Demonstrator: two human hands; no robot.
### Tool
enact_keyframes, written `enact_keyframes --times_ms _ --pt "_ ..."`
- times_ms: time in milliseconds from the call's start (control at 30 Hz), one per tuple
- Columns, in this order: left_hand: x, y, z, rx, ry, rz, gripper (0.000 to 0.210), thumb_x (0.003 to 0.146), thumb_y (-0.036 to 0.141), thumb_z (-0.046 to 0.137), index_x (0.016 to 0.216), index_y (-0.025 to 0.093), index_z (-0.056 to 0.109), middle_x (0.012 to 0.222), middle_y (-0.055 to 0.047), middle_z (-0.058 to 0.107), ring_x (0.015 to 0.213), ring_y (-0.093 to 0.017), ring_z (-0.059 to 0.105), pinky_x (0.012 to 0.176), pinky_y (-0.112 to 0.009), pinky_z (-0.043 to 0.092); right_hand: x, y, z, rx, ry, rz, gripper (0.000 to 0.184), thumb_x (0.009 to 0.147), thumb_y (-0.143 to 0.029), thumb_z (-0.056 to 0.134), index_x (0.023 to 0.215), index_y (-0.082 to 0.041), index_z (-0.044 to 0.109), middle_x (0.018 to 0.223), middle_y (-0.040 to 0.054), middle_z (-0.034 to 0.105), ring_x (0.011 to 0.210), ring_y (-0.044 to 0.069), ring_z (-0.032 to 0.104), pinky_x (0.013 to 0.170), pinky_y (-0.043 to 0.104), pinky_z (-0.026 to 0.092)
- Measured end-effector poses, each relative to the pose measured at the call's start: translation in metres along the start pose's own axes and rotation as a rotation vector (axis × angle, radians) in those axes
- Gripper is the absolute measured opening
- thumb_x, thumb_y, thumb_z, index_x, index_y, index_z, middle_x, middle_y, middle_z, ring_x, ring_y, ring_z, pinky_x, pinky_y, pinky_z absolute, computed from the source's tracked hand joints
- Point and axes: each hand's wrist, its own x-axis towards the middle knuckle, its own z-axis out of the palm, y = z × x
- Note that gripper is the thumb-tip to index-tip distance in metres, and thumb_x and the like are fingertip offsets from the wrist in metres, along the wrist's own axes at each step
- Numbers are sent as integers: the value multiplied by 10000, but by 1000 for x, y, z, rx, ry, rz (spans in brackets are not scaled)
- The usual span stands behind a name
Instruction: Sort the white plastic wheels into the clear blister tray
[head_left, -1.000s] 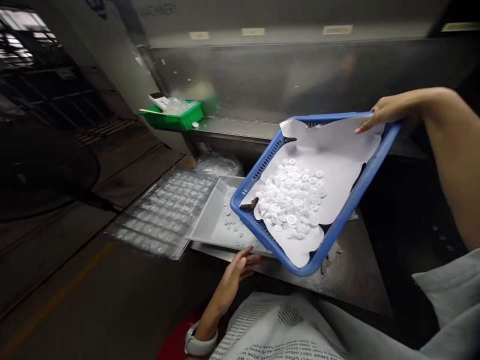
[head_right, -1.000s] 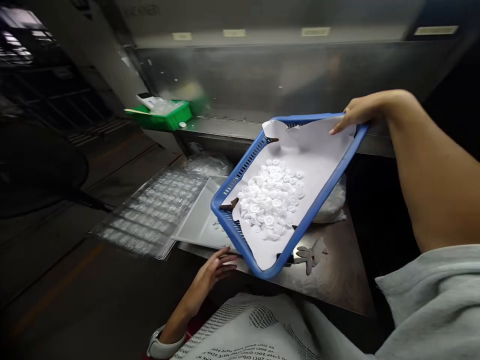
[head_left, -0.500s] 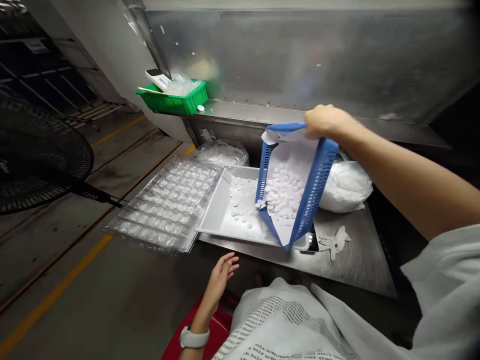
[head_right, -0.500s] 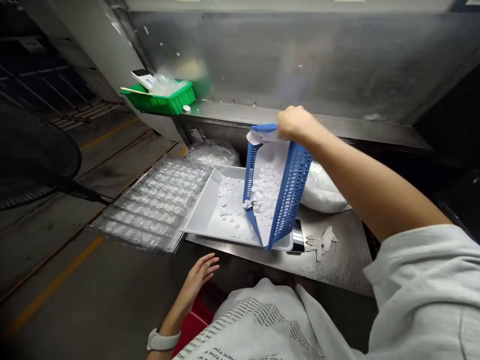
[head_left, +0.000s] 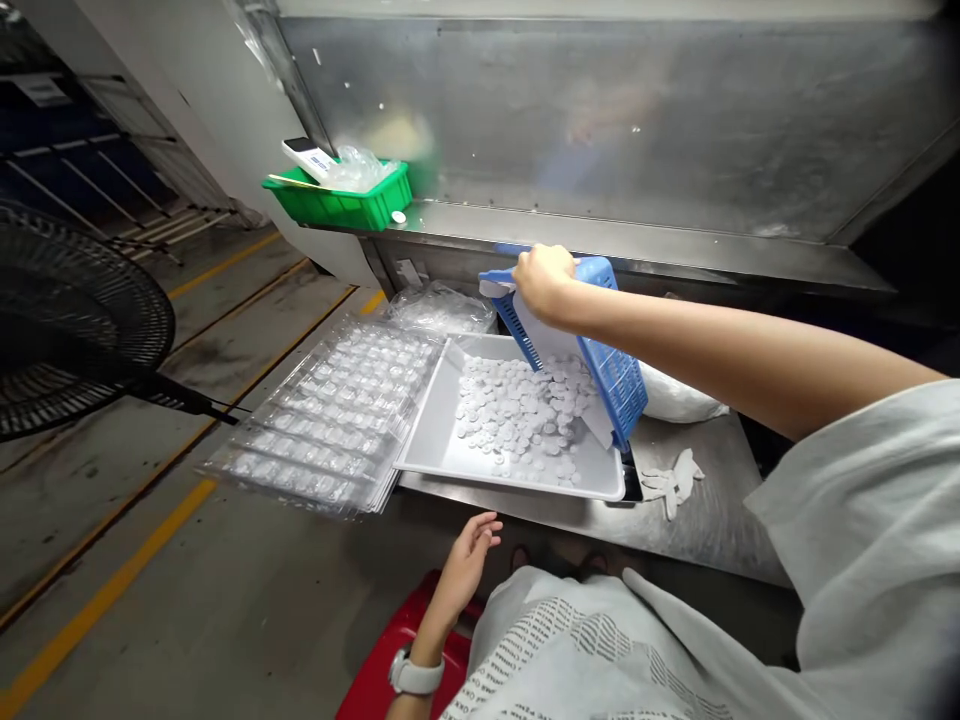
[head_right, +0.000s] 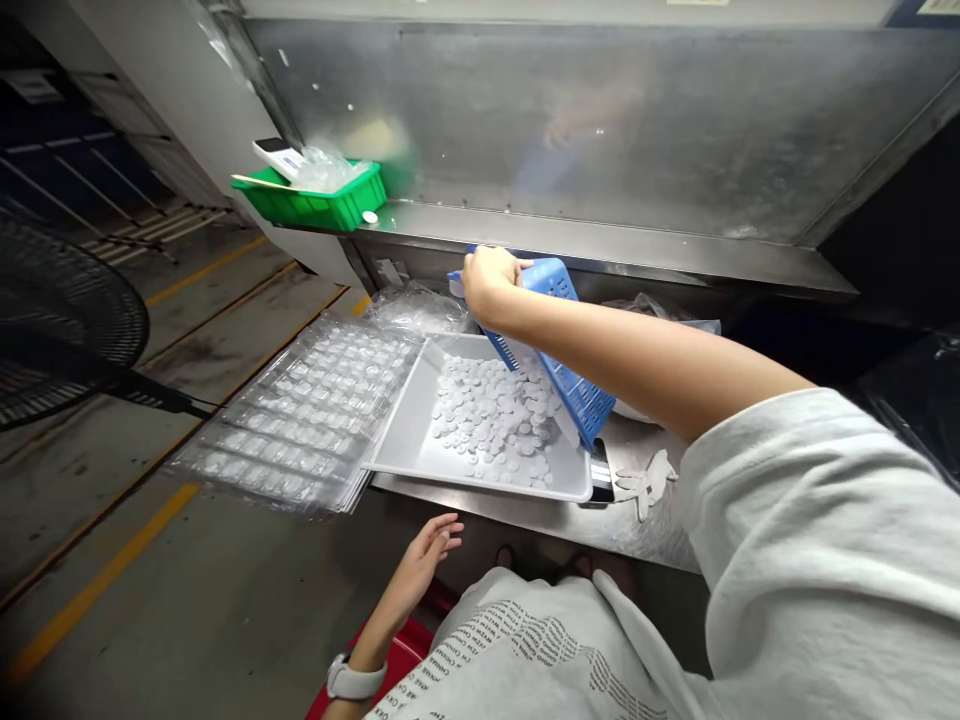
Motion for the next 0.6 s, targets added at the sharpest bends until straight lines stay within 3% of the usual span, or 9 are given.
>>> enact_keyframes --times_ms 167,600 --pt "2 2 -9 52 3 22 393 937 403 618 1262 182 598 1269 -101 637 1078 -235 647 908 -470 565 -12 -26 -8 -33 -7 8 358 979 -366 630 1266 -156 595 1269 100 610 1100 232 631 924 446 562" --pt "11 6 -11 122 -47 86 379 938 398 619 1250 185 606 1270 -100 637 1086 -235 644 916 -471 562 -21 -36 -52 -81 59 4 308 1037 -302 527 1235 -81 610 1279 92 601 1143 271 609 942 442 533"
